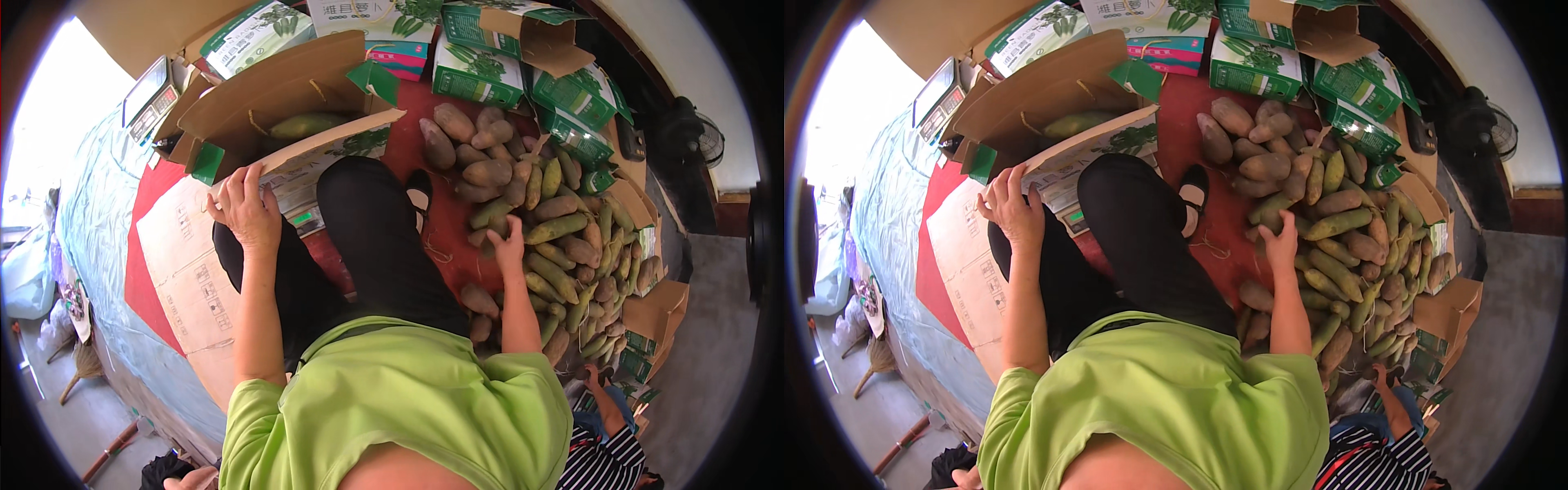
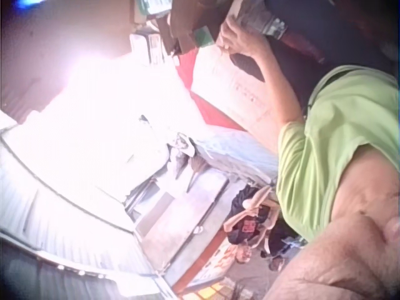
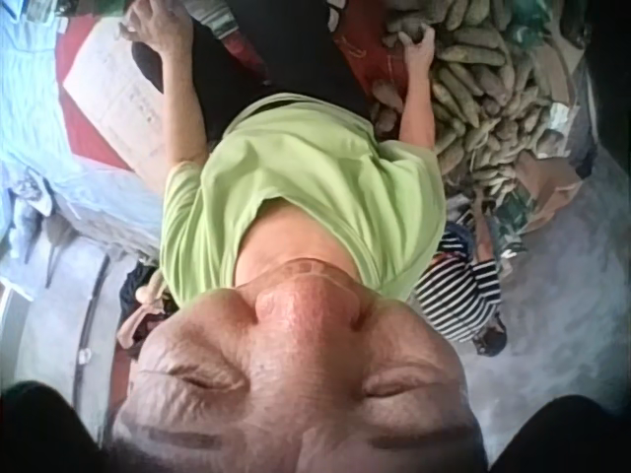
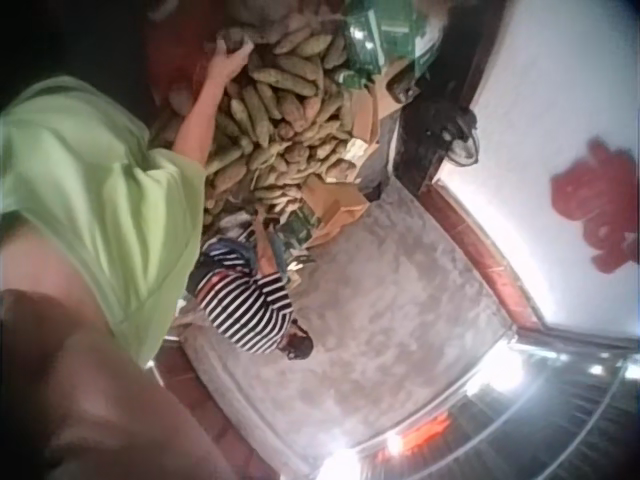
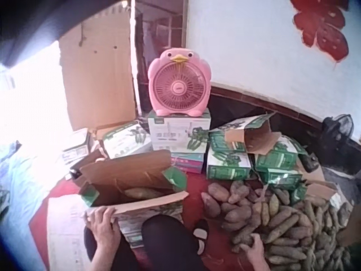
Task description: The recorder is sorting, weighing, and packing produce into boxes.
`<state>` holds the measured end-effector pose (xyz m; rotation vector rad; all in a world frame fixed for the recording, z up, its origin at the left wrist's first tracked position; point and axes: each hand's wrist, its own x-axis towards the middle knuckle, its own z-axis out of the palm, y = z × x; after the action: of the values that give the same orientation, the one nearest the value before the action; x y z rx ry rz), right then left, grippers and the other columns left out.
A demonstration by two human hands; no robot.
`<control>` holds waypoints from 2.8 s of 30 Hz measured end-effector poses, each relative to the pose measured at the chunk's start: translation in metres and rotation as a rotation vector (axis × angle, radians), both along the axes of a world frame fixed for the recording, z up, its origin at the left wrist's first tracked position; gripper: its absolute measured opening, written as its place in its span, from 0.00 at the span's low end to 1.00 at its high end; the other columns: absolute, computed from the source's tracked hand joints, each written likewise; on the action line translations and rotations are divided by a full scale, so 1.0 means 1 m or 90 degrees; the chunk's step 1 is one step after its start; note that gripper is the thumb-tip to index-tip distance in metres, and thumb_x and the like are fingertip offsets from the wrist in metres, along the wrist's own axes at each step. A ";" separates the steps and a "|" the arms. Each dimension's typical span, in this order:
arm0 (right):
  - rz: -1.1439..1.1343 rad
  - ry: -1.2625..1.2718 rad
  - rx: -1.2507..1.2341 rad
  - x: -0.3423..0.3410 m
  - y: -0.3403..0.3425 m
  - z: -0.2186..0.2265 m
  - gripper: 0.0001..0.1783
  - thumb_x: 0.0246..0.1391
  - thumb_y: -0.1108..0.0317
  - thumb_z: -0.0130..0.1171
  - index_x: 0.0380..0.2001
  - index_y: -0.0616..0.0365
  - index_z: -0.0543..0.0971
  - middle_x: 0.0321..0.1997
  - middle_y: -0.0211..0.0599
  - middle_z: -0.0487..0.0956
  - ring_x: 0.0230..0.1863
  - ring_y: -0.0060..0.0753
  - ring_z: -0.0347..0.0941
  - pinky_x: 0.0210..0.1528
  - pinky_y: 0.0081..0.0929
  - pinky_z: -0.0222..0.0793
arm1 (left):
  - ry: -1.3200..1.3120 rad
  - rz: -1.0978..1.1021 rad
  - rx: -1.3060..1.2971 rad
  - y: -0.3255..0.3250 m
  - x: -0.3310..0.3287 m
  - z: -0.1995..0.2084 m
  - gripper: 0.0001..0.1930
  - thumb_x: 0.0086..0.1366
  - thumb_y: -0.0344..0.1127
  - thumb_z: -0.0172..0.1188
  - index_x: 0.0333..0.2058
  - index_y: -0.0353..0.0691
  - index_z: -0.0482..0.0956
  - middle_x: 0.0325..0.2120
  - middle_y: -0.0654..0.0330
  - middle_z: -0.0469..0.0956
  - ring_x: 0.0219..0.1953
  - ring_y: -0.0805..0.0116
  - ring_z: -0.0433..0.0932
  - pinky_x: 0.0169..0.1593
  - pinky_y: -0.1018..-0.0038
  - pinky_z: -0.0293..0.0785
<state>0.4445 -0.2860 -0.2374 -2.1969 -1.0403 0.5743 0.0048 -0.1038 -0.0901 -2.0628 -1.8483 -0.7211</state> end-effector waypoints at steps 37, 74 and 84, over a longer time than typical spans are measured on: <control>0.313 0.213 0.353 -0.140 0.193 0.159 0.10 0.53 0.71 0.59 0.39 0.62 0.80 0.37 0.36 0.80 0.40 0.25 0.76 0.43 0.23 0.71 | -0.011 -0.054 0.020 -0.001 -0.010 -0.001 0.24 0.49 0.30 0.60 0.49 0.54 0.74 0.45 0.67 0.72 0.54 0.65 0.67 0.64 0.51 0.41; -0.449 -0.222 -0.439 0.054 -0.232 -0.002 0.20 0.49 0.62 0.62 0.48 0.43 0.75 0.50 0.36 0.74 0.53 0.46 0.70 0.50 0.46 0.70 | -0.030 -0.042 0.087 0.021 -0.040 -0.009 0.22 0.55 0.37 0.64 0.51 0.55 0.74 0.48 0.61 0.72 0.55 0.57 0.64 0.58 0.55 0.54; -0.709 0.092 -0.334 0.046 -0.337 -0.047 0.44 0.39 0.53 0.72 0.56 0.66 0.66 0.56 0.53 0.72 0.56 0.52 0.69 0.56 0.44 0.67 | 0.001 -0.055 0.142 0.022 -0.033 -0.003 0.22 0.48 0.33 0.66 0.45 0.50 0.77 0.41 0.61 0.76 0.48 0.57 0.71 0.52 0.60 0.64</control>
<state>0.4901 -0.6231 -0.2847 -2.6608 0.5297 0.4667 -0.0286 -0.0820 -0.0936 -2.0076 -1.6042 -0.9034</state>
